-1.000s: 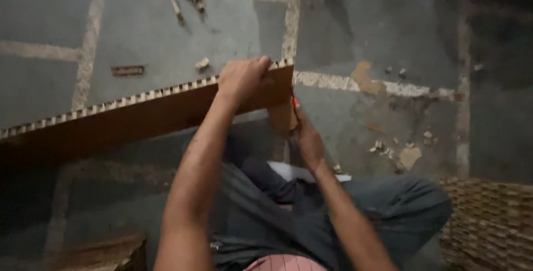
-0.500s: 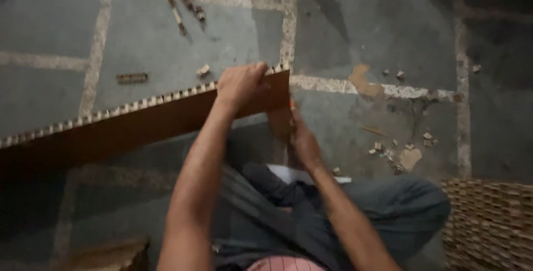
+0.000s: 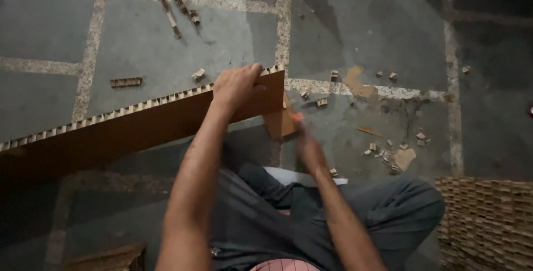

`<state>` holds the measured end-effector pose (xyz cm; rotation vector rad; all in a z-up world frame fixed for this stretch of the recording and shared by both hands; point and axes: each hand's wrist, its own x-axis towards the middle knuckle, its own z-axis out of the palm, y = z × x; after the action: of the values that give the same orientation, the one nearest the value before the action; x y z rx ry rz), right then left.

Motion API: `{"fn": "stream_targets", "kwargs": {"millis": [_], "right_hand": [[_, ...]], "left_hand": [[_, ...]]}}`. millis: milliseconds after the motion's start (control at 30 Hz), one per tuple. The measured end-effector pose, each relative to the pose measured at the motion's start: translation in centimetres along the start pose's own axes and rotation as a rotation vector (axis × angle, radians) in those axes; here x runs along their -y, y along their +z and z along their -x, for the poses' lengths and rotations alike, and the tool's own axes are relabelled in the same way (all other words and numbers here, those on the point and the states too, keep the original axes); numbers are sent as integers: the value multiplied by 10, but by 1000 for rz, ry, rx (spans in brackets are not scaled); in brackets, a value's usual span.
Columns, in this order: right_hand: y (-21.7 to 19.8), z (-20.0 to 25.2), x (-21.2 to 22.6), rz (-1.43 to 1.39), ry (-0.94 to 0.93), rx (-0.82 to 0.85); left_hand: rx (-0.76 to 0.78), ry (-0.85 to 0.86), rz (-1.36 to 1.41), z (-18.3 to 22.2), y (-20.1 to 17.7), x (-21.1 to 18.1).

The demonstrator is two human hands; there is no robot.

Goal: The person cuts sections of a long corrugated board using a box cutter, separates the cut pieces by hand, and then stacks the resulting honeycomb cardboard blocks together on the floor.

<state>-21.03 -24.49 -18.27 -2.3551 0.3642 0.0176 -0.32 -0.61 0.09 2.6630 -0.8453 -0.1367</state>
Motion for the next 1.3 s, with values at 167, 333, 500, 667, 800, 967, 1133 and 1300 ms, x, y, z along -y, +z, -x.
{"fn": "stream_targets", "kwargs": {"millis": [167,333,500,667,800,967,1133,1300], "right_hand": [[-17,-18,-15,-97,193,-140],[24,12,-19,-7,-248,-25],[-15,-15,-48,-99,257,-204],[-18,-18,-58,-115,-29,-298],[10,-11,-62,-21,39,-177],[-5,4,5,-269,251,-204],[-44,18,60,-190,-140,-396],[-48,11,113,41,-205,-227]], "left_hand": [[-12,15,-25,2,4,2],[-33,21,-22,3,3,1],[-17,26,-34,9,0,-3],[110,-184,-65,49,-24,31],[29,-225,23,90,-34,55],[-51,-136,90,60,-18,35],[-17,-145,53,28,-10,20],[-41,-89,35,21,-11,27]]}}
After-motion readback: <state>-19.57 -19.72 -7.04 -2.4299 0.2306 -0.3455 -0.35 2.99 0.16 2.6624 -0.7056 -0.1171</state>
